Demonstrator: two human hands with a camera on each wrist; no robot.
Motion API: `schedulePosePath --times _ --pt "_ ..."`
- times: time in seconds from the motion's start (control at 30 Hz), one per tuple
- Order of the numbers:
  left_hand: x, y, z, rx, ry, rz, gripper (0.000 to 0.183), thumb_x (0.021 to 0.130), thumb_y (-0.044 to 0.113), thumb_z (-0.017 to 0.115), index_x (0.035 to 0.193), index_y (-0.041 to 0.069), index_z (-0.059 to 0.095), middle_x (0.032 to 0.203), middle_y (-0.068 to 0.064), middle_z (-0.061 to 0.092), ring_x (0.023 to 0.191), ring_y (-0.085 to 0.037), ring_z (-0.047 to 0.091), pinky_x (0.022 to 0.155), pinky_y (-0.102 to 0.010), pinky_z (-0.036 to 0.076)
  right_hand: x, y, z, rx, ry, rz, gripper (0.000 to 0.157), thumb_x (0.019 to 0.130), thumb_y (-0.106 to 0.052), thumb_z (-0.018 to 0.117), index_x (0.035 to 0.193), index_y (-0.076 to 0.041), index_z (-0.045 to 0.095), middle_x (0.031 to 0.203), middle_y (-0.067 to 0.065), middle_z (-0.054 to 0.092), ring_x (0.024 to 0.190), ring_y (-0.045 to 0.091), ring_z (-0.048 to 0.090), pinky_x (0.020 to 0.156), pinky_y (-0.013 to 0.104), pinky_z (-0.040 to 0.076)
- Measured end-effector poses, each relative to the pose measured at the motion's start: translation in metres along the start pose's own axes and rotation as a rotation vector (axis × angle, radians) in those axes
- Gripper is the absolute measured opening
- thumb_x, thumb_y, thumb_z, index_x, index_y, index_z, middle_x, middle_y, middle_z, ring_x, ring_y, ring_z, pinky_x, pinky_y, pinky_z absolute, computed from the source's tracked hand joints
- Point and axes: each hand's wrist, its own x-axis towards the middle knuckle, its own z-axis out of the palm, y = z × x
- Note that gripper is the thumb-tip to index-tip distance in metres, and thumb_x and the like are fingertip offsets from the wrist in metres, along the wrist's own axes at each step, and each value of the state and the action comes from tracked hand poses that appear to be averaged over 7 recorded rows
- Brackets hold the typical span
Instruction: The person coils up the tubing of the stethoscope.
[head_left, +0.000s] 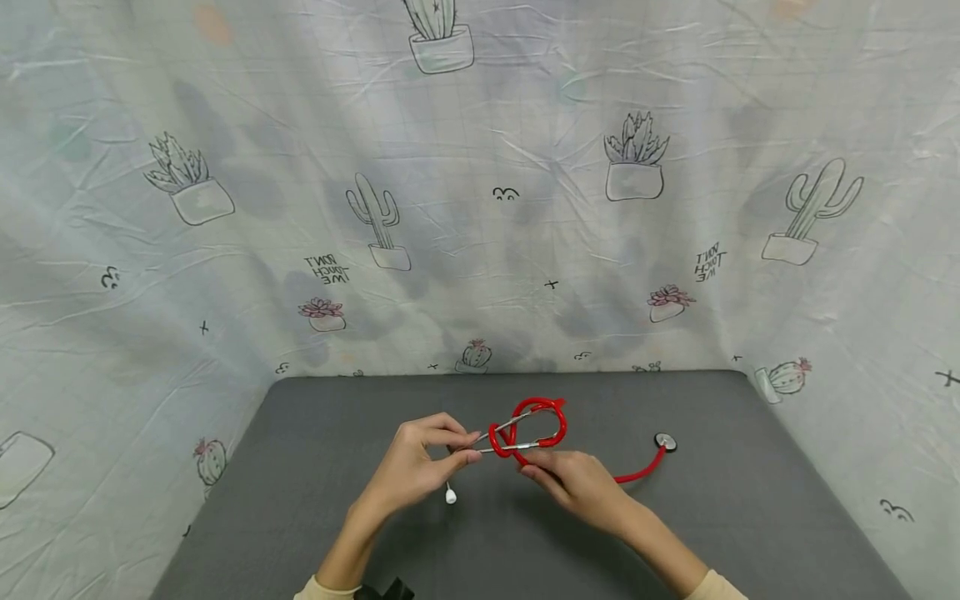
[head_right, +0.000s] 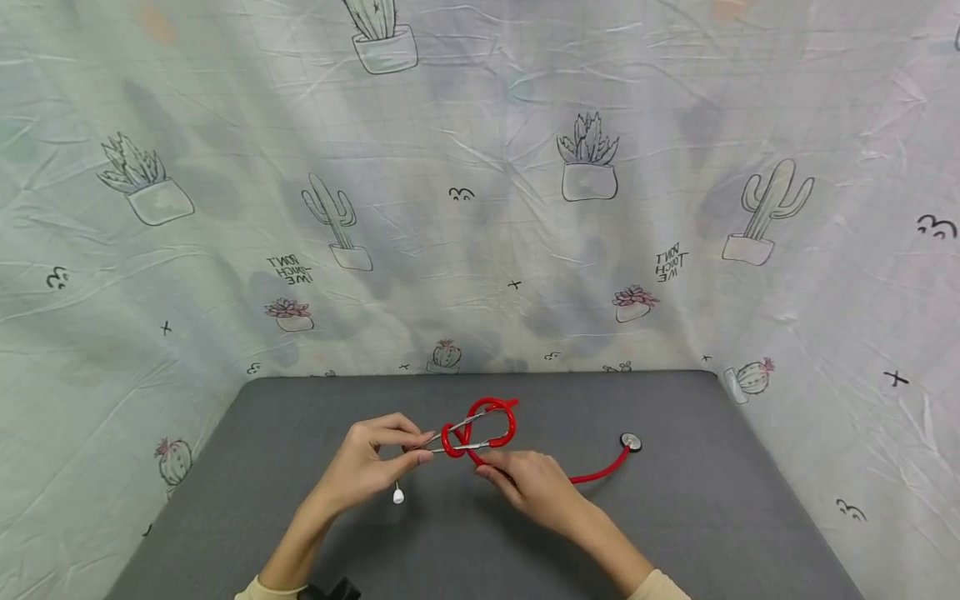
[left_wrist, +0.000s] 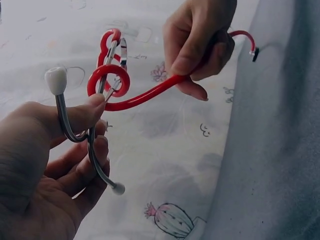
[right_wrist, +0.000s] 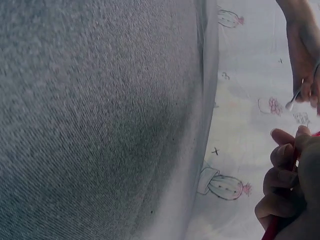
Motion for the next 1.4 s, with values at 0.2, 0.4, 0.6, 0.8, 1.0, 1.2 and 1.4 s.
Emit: schedulePosePath --times 0.2,0.4,0.6,0.8,1.0,1.2,1.4 --pt "0.003 0.002 -0.002 0.002 0.006 -0.089 0.008 0.090 0.018 0.091 0.097 0.016 0.089 0.095 0.005 0.077 0.097 -0.008 0.079 0.070 -0.026 0.061 -0.004 -0.009 0.003 -0.058 0.005 -0.035 0.013 0.111 -0.025 0.065 0.111 -0.021 0.078 0.094 -0.006 0.081 0.074 -0.009 0.056 0.067 0.011 0.051" --pt "0.003 -0.002 -0.002 0.015 0.000 -0.117 0.012 0.090 0.019 0.091 0.096 0.010 0.089 0.094 0.004 0.076 0.099 -0.011 0.081 0.070 -0.026 0.061 -0.009 -0.015 0.003 -0.082 -0.005 -0.036 0.011 0.111 -0.025 0.064 0.106 -0.023 0.074 0.081 -0.013 0.069 0.069 -0.010 0.047 0.064 0.008 0.044" --pt "0.002 -0.007 -0.001 0.025 -0.010 -0.145 0.010 0.091 0.020 0.090 0.097 0.012 0.089 0.094 0.002 0.077 0.102 -0.017 0.082 0.071 -0.026 0.061 -0.012 -0.018 0.000 -0.109 0.000 -0.031 0.011 0.111 -0.025 0.064 0.102 -0.025 0.071 0.073 -0.020 0.049 0.065 -0.010 0.038 0.059 0.006 0.037" --pt "0.004 -0.008 0.000 0.072 -0.011 -0.148 0.006 0.092 0.017 0.089 0.093 0.011 0.088 0.094 0.003 0.077 0.099 -0.018 0.081 0.072 -0.024 0.060 -0.014 -0.021 0.002 -0.149 0.010 -0.003 0.006 0.109 -0.024 0.069 0.103 -0.024 0.072 0.072 -0.021 0.049 0.063 -0.010 0.038 0.057 0.007 0.035" --pt "0.006 -0.012 0.000 0.158 -0.002 -0.144 0.006 0.094 0.018 0.087 0.091 0.013 0.089 0.094 0.005 0.077 0.086 -0.008 0.073 0.056 -0.021 0.051 -0.018 -0.025 0.006 -0.165 -0.003 0.030 0.011 0.110 -0.028 0.067 0.101 -0.022 0.072 0.072 -0.021 0.046 0.063 -0.009 0.037 0.056 0.009 0.033" --pt "0.008 -0.017 -0.003 0.209 0.044 -0.141 0.011 0.089 0.009 0.089 0.100 0.007 0.089 0.094 0.001 0.078 0.076 -0.002 0.065 0.057 -0.021 0.050 -0.023 -0.028 0.006 -0.206 -0.001 0.035 0.016 0.110 -0.030 0.067 0.095 -0.024 0.069 0.071 -0.023 0.040 0.063 -0.010 0.034 0.055 0.009 0.029" --pt "0.009 -0.022 -0.005 0.248 0.058 -0.168 0.012 0.090 0.008 0.089 0.101 0.005 0.088 0.093 0.000 0.077 0.073 0.000 0.063 0.054 -0.020 0.047 -0.025 -0.033 0.004 -0.233 -0.005 0.026 0.019 0.110 -0.032 0.067 0.091 -0.026 0.065 0.070 -0.022 0.036 0.061 -0.010 0.029 0.053 0.008 0.023"
